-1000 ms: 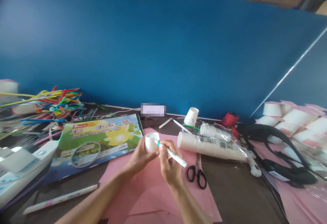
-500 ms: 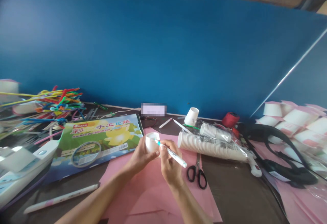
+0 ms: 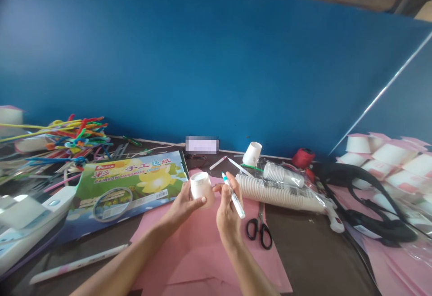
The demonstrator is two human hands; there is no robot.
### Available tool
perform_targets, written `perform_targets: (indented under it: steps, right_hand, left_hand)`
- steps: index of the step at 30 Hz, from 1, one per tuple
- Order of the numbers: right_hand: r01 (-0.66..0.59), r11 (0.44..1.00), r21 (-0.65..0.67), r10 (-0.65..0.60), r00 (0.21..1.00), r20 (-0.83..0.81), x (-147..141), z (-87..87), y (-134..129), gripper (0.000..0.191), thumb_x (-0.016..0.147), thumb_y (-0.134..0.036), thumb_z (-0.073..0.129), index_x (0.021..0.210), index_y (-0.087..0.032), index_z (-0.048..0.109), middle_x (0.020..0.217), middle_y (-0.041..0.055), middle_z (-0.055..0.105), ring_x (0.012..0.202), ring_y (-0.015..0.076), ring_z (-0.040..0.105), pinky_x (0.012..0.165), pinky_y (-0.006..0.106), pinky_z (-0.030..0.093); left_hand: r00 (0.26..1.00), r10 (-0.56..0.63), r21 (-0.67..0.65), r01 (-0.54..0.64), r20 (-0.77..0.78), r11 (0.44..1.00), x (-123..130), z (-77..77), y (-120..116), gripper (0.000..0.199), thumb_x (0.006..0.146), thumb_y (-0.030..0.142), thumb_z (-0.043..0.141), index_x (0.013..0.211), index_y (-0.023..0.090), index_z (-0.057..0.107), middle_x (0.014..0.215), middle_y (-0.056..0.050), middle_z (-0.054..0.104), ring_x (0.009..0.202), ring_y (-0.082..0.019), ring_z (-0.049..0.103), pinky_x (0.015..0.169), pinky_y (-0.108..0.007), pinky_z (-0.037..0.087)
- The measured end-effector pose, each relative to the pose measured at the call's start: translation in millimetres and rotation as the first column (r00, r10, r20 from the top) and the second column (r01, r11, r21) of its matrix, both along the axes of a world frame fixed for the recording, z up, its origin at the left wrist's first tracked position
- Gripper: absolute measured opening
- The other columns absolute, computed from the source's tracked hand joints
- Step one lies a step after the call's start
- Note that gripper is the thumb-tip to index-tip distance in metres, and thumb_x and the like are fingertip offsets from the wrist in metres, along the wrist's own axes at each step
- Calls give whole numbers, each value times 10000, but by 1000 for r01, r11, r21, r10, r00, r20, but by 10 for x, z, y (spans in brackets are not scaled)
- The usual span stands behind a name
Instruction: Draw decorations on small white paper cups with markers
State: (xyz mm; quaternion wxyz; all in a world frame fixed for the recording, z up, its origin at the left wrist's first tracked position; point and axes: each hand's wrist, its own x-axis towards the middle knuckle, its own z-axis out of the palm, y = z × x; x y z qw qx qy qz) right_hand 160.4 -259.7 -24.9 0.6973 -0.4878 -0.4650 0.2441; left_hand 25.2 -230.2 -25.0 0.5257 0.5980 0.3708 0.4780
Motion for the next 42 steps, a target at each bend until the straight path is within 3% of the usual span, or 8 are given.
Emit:
perform_targets:
  steps: [6, 14, 21, 25, 29, 32, 35, 42]
  right_hand:
    - [-32, 998, -52, 35, 998, 45, -37, 45, -3, 386, 910, -449, 476, 1182, -185, 550, 872, 58, 636, 864, 203, 635, 795, 386, 523]
    - [-90, 996, 9, 86, 969, 230, -113, 26, -124, 297, 942, -366, 443, 1172, -209, 545, 891, 37, 628, 853, 164, 627, 764, 308, 524]
    - [-99, 992, 84, 75, 965, 250, -103, 37, -146, 271, 948, -316, 447, 1188, -228, 537, 883, 28, 627, 865, 158, 631, 789, 304, 527]
    - [-55, 988, 144, 13, 961, 278, -55, 89, -127, 270, 950, -319, 437, 1170, -222, 561, 921, 45, 639, 871, 168, 628, 811, 327, 522]
    - [-73, 991, 112, 43, 966, 256, -46, 115, -136, 260, 949, -322, 435, 1157, -209, 543, 914, 48, 639, 850, 167, 631, 779, 321, 525]
    - [-125, 988, 87, 101, 964, 245, -52, 124, -159, 207, 943, -327, 442, 1061, -199, 553, 881, 42, 622, 801, 160, 622, 755, 316, 522]
    - [-155, 984, 87, 125, 952, 280, -52, 129, -174, 172, 930, -309, 467, 1023, -199, 561, 848, 33, 615, 759, 152, 614, 712, 293, 520]
    - [-184, 973, 137, 114, 906, 408, -38, 135, -177, 155, 914, -231, 488, 1038, -208, 578, 903, 45, 642, 803, 157, 628, 694, 270, 511]
  left_hand:
    - [984, -83, -35, 90, 155, 995, -17, 42, -19, 630, 758, 439, 680, 1288, 181, 459, 1219, -114, 567, 1127, -270, 519, 911, -352, 425]
    - [975, -128, -110, 150, 183, 983, -39, 48, -48, 446, 798, 392, 654, 1181, 207, 519, 1117, -71, 593, 1082, -245, 523, 923, -358, 409]
    - [975, -130, -47, 141, 180, 989, 1, 27, 12, 415, 722, 380, 733, 1030, 172, 548, 924, -41, 589, 864, -182, 543, 761, -288, 425]
    - [971, -176, -51, 187, 163, 981, -23, 88, -8, 425, 766, 366, 683, 1125, 177, 557, 1029, -65, 610, 950, -212, 550, 803, -303, 428]
    - [975, -141, -97, 159, 173, 982, -49, 98, -33, 422, 803, 254, 616, 1213, 227, 519, 1140, -49, 586, 1035, -209, 529, 863, -310, 421]
    - [981, -129, -122, 148, 147, 982, -40, 59, -27, 362, 786, 225, 628, 1137, 212, 538, 1048, -32, 592, 956, -184, 537, 808, -286, 430]
    - [979, -146, -101, 161, 141, 982, -14, 1, -3, 369, 776, 310, 673, 1091, 190, 521, 967, -27, 579, 904, -174, 537, 777, -280, 438]
    - [1000, -15, -104, 15, 3, 994, 8, -129, 62, 527, 711, 456, 726, 1101, 168, 519, 1003, -68, 598, 902, -198, 553, 756, -295, 444]
